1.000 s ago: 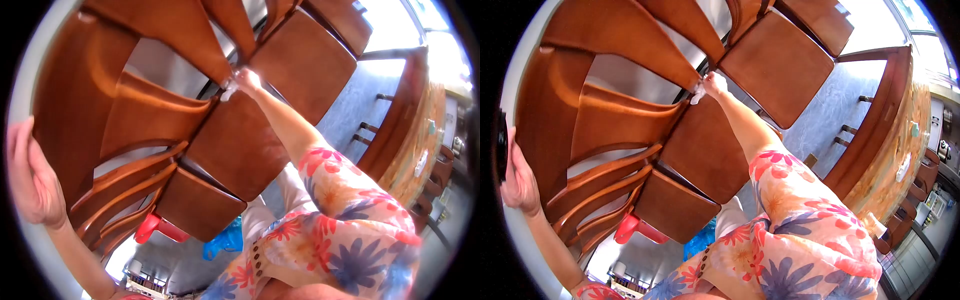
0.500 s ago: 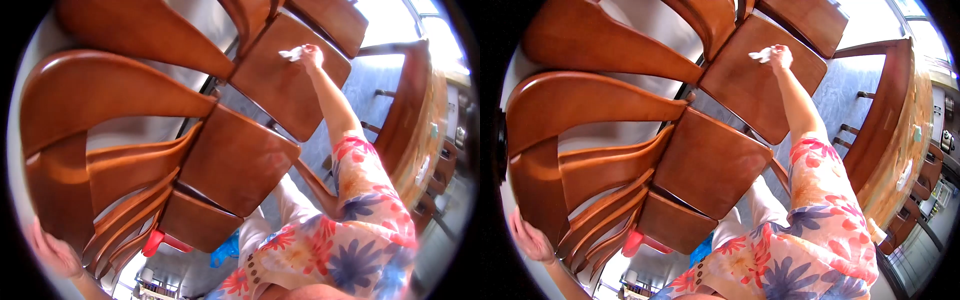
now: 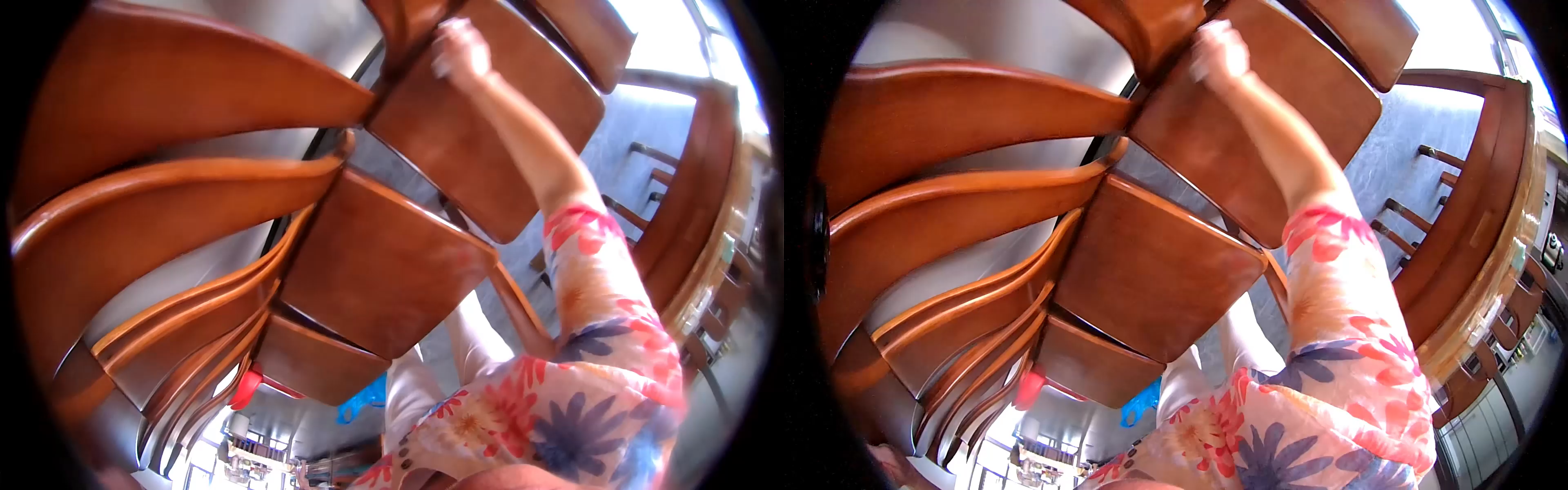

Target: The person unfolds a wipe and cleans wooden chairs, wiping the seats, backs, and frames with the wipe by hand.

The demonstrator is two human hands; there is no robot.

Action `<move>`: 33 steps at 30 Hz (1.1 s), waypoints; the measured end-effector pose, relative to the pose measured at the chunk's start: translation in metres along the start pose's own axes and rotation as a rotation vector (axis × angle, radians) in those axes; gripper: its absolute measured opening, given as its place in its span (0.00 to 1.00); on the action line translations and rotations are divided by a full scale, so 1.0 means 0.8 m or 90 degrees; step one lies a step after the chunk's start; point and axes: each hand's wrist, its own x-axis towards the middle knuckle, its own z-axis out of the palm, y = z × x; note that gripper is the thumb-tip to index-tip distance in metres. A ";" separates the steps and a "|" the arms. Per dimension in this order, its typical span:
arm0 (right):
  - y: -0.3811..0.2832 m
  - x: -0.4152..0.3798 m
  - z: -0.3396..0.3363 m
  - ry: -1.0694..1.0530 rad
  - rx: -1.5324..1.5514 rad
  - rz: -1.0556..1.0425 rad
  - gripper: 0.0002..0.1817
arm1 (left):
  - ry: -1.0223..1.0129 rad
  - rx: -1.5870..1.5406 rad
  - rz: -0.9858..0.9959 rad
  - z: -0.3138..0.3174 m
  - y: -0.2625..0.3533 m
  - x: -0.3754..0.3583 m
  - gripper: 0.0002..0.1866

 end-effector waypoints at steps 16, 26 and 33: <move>-0.051 0.061 -0.061 0.149 -0.381 0.100 0.07 | -0.027 0.021 -0.013 -0.010 0.001 0.012 0.17; 0.053 -0.147 0.132 -0.093 -0.817 -0.275 0.09 | -0.012 0.077 0.067 -0.013 0.017 0.036 0.17; 0.054 -0.205 0.143 -0.371 -0.939 0.004 0.06 | -0.087 0.110 0.060 -0.005 0.049 0.048 0.16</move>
